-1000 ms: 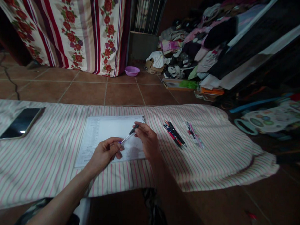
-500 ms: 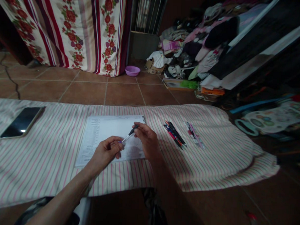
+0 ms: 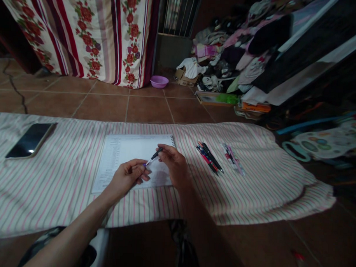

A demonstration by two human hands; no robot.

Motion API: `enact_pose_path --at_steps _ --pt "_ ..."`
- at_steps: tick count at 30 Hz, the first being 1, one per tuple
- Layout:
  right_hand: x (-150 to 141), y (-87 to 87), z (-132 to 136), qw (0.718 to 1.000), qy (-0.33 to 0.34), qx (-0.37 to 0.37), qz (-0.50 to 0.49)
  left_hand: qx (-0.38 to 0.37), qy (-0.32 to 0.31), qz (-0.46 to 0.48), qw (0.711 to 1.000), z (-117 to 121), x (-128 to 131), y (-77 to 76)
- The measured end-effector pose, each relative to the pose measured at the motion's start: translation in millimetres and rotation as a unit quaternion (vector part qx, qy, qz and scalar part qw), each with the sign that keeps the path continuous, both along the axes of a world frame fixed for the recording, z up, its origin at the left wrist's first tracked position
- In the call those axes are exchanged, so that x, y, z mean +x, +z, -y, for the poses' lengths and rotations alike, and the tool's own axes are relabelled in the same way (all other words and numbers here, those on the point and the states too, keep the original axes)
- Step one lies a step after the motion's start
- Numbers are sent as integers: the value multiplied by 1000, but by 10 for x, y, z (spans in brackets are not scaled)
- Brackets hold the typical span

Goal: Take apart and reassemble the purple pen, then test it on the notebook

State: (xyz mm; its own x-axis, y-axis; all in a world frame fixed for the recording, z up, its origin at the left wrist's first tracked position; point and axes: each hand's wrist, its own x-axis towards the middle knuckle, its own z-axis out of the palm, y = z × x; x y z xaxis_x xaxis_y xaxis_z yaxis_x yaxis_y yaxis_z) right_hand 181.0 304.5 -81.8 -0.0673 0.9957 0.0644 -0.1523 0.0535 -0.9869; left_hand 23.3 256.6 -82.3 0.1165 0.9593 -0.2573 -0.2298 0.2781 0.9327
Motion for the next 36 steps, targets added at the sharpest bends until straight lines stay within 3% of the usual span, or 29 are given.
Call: enact_pose_path --at_steps 9,36 --pt "-13 -14 -2 1000 9 9 7 -4 -28 -2 1000 -2 -26 26" --pt "-53 -28 20 999 35 0 9 8 -24 -11 1000 -18 -6 -56"
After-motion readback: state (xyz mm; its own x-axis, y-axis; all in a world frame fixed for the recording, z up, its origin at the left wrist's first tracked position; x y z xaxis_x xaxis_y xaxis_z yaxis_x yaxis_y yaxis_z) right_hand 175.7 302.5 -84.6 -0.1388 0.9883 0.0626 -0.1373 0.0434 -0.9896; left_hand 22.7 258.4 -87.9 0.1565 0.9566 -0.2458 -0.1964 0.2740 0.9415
